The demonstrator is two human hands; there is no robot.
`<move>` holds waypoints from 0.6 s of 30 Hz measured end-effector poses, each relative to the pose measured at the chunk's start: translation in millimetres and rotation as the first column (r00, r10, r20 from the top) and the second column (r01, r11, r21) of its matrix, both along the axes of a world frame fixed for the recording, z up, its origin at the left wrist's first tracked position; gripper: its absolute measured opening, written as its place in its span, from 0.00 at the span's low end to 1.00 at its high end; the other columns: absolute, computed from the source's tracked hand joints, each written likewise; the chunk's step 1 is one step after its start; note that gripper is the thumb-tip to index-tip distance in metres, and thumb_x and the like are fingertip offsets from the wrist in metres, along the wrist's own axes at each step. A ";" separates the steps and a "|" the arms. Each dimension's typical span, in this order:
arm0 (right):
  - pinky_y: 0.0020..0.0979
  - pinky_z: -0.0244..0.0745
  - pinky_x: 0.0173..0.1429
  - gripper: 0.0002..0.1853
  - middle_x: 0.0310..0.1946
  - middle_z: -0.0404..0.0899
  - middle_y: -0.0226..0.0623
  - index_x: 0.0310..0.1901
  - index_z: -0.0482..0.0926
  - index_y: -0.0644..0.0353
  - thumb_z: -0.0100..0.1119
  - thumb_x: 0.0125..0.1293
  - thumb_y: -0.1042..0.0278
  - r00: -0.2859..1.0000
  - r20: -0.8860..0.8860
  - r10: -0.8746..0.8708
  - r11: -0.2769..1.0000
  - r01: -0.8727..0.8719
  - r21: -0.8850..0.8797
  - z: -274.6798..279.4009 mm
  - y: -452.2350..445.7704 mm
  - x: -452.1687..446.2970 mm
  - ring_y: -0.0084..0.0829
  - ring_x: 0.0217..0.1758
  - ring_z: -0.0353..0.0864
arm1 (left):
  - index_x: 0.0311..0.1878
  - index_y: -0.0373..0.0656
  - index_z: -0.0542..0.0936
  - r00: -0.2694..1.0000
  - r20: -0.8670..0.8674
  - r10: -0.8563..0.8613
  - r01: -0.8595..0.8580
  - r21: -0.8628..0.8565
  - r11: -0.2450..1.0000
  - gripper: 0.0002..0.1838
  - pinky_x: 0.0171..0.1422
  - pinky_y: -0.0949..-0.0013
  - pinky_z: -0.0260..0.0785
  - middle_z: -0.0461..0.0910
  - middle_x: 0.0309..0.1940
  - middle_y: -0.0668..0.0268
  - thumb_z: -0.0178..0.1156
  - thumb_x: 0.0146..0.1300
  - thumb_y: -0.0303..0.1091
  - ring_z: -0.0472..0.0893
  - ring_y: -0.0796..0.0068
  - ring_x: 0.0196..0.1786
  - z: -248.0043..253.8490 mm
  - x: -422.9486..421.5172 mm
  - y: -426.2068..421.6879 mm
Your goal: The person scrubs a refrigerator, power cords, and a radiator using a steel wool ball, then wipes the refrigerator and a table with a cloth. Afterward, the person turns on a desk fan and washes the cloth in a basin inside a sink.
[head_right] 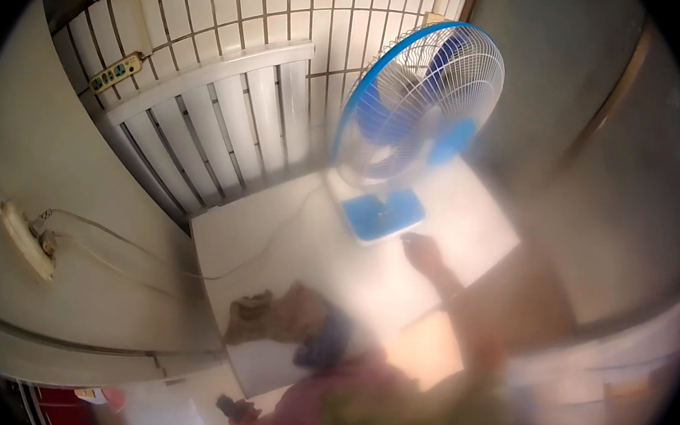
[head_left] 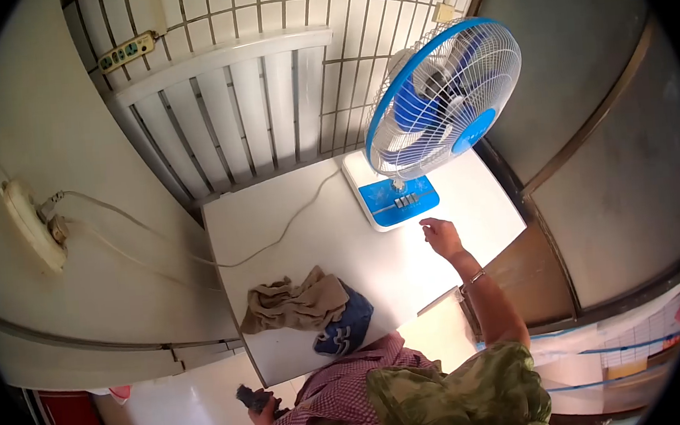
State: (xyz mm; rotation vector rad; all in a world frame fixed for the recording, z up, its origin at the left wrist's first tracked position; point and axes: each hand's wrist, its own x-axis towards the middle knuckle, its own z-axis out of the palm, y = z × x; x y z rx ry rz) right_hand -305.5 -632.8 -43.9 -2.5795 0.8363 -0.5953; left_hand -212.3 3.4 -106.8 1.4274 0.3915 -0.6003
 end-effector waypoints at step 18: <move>0.47 0.77 0.49 0.14 0.50 0.81 0.47 0.51 0.79 0.55 0.59 0.64 0.66 0.972 -0.235 0.030 0.995 -0.051 -0.088 -24.8 -115.7 72.1 0.49 0.50 0.81 | 0.58 0.39 0.74 0.958 -0.001 0.288 -0.287 0.074 0.955 0.23 0.37 0.63 0.79 0.82 0.43 0.58 0.66 0.59 0.27 0.85 0.64 0.35 10.8 -56.1 -30.1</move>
